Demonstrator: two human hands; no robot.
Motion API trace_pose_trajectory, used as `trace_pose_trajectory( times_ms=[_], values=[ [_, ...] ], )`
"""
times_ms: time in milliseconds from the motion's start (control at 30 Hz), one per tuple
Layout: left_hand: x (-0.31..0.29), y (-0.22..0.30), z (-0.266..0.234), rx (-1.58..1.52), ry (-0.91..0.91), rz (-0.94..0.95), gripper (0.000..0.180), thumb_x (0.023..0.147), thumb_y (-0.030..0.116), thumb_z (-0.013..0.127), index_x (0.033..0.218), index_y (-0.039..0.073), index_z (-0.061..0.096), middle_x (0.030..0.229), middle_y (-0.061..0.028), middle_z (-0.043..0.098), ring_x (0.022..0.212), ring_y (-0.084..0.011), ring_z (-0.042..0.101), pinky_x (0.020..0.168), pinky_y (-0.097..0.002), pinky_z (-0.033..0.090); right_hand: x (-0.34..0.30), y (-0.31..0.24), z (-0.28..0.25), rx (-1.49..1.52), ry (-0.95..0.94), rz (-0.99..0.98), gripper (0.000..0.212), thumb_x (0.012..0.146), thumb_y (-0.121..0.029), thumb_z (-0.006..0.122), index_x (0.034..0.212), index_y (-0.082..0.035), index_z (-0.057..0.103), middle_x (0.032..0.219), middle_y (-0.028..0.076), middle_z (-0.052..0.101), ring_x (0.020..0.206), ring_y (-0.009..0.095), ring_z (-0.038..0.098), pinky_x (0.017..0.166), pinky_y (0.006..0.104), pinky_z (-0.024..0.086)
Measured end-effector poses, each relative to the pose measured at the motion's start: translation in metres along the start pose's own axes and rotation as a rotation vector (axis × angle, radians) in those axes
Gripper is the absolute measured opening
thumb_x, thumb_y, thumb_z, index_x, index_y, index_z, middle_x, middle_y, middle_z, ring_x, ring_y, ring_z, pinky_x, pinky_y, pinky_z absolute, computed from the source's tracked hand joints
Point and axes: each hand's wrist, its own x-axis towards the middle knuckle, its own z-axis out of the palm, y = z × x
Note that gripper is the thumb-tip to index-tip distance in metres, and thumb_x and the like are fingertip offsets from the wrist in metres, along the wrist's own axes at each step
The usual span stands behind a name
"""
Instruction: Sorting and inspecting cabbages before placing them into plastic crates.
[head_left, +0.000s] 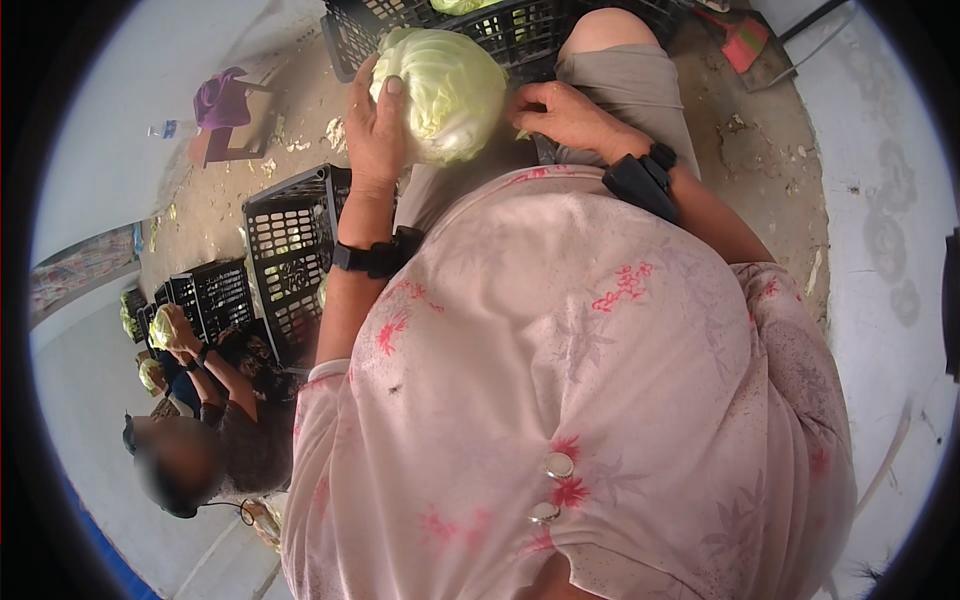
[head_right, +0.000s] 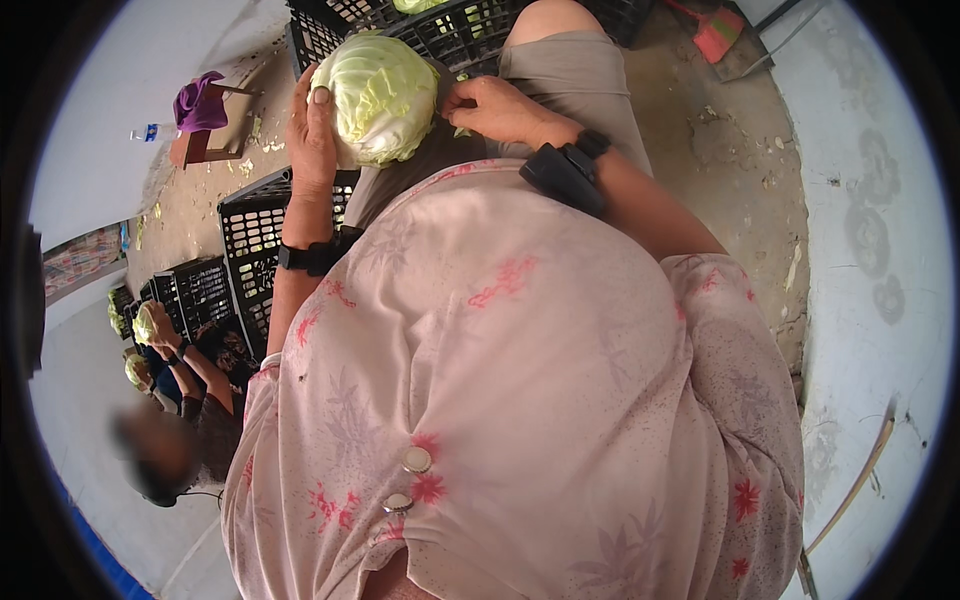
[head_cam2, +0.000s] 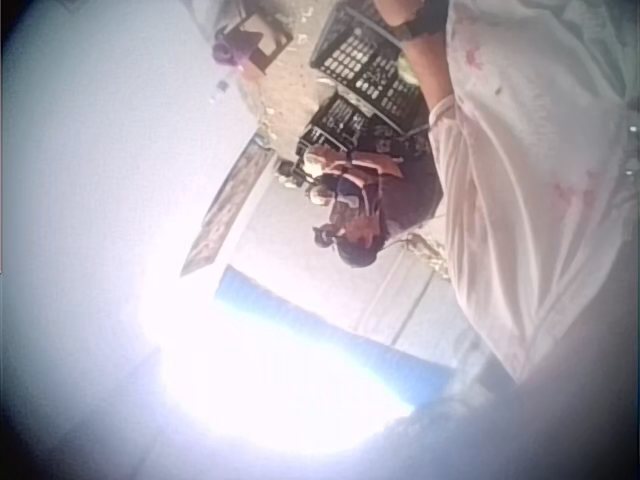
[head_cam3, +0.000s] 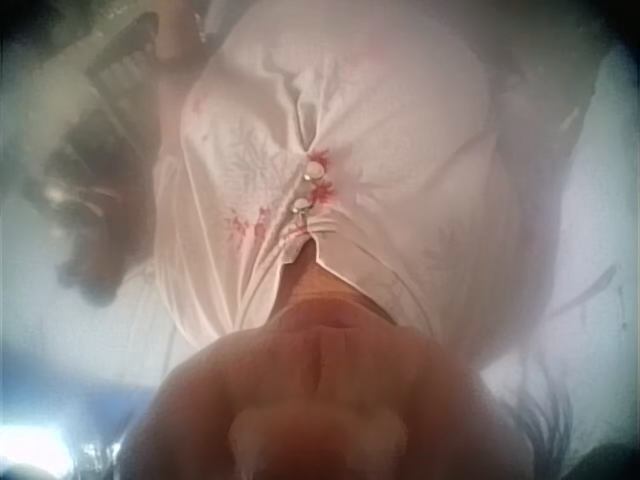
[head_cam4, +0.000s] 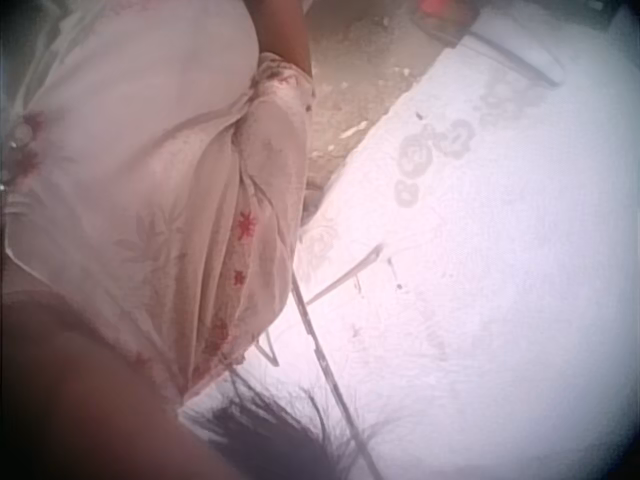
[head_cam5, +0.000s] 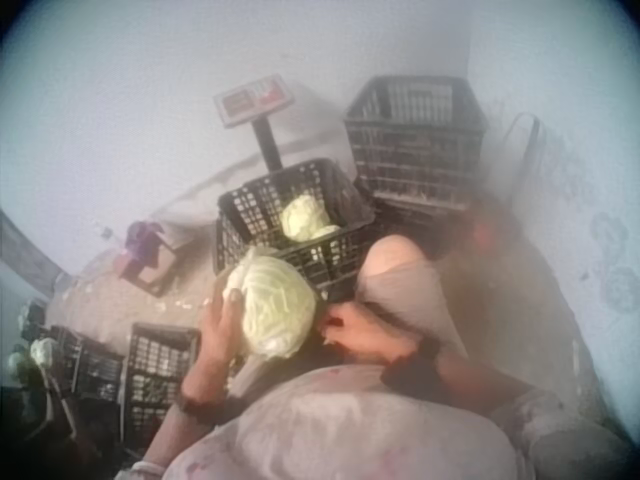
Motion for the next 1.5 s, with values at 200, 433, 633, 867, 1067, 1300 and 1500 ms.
trace_pose_trajectory(
  times_ms=[200, 433, 633, 867, 1067, 1300, 1500],
  values=[
    [0.002, -0.005, -0.003, 0.135, 0.006, 0.03, 0.06, 0.094, 0.04, 0.055, 0.136, -0.003, 0.047, 0.118, -0.0207, 0.061, 0.107, -0.0236, 0.06, 0.094, -0.0326, 0.047, 0.0, 0.002, 0.0, -0.024, 0.007, -0.025, 0.021, 0.086, -0.016, 0.061, 0.099, 0.0, 0.067, 0.088, 0.008, 0.07, 0.082, 0.014, 0.063, 0.077, 0.0287, 0.049],
    [0.001, 0.001, -0.001, 0.122, -0.004, 0.007, 0.057, 0.096, 0.038, 0.054, 0.137, -0.001, 0.046, 0.115, -0.0191, 0.063, 0.104, -0.0219, 0.061, 0.091, -0.0307, 0.048, 0.001, 0.006, 0.0, -0.037, 0.003, -0.043, 0.025, 0.089, -0.02, 0.062, 0.102, 0.0, 0.067, 0.09, 0.008, 0.07, 0.084, 0.014, 0.063, 0.078, 0.0289, 0.049],
    [0.002, -0.006, -0.002, 0.057, 0.003, 0.002, 0.057, 0.096, 0.038, 0.054, 0.137, 0.0, 0.045, 0.113, -0.0184, 0.064, 0.102, -0.0203, 0.062, 0.09, -0.0299, 0.049, 0.001, 0.006, -0.001, -0.046, -0.012, -0.035, 0.026, 0.09, -0.022, 0.063, 0.103, 0.0, 0.068, 0.091, 0.007, 0.07, 0.085, 0.013, 0.063, 0.079, 0.0284, 0.05],
    [0.005, -0.004, -0.003, 0.2, 0.003, 0.022, 0.058, 0.095, 0.041, 0.054, 0.136, -0.001, 0.048, 0.112, -0.0194, 0.065, 0.102, -0.0218, 0.062, 0.09, -0.031, 0.049, 0.003, 0.008, -0.001, -0.045, -0.029, -0.048, 0.027, 0.09, -0.023, 0.063, 0.104, 0.0, 0.067, 0.093, 0.008, 0.071, 0.086, 0.015, 0.064, 0.08, 0.0295, 0.05],
    [0.003, 0.002, 0.001, 0.109, 0.006, 0.007, 0.06, 0.095, 0.041, 0.054, 0.136, -0.002, 0.046, 0.113, -0.0191, 0.064, 0.103, -0.0214, 0.061, 0.091, -0.0307, 0.048, 0.002, 0.006, -0.001, -0.046, -0.045, -0.034, 0.029, 0.091, -0.023, 0.063, 0.107, 0.001, 0.067, 0.095, 0.009, 0.071, 0.087, 0.015, 0.064, 0.082, 0.0302, 0.05],
    [0.004, 0.0, -0.001, 0.119, 0.006, -0.003, 0.061, 0.095, 0.042, 0.054, 0.137, -0.002, 0.046, 0.113, -0.0188, 0.064, 0.102, -0.0211, 0.061, 0.091, -0.0303, 0.047, 0.004, 0.012, 0.0, -0.05, -0.049, -0.072, 0.029, 0.091, -0.023, 0.062, 0.107, 0.001, 0.067, 0.095, 0.009, 0.071, 0.088, 0.014, 0.064, 0.082, 0.03, 0.05],
    [0.006, -0.008, -0.002, 0.119, 0.004, 0.004, 0.061, 0.095, 0.042, 0.054, 0.137, -0.002, 0.046, 0.111, -0.0183, 0.065, 0.101, -0.0212, 0.061, 0.09, -0.0306, 0.048, 0.005, 0.012, 0.0, -0.008, -0.068, -0.002, 0.029, 0.091, -0.022, 0.062, 0.107, 0.0, 0.067, 0.095, 0.009, 0.071, 0.088, 0.014, 0.064, 0.082, 0.0301, 0.05]
  ],
)
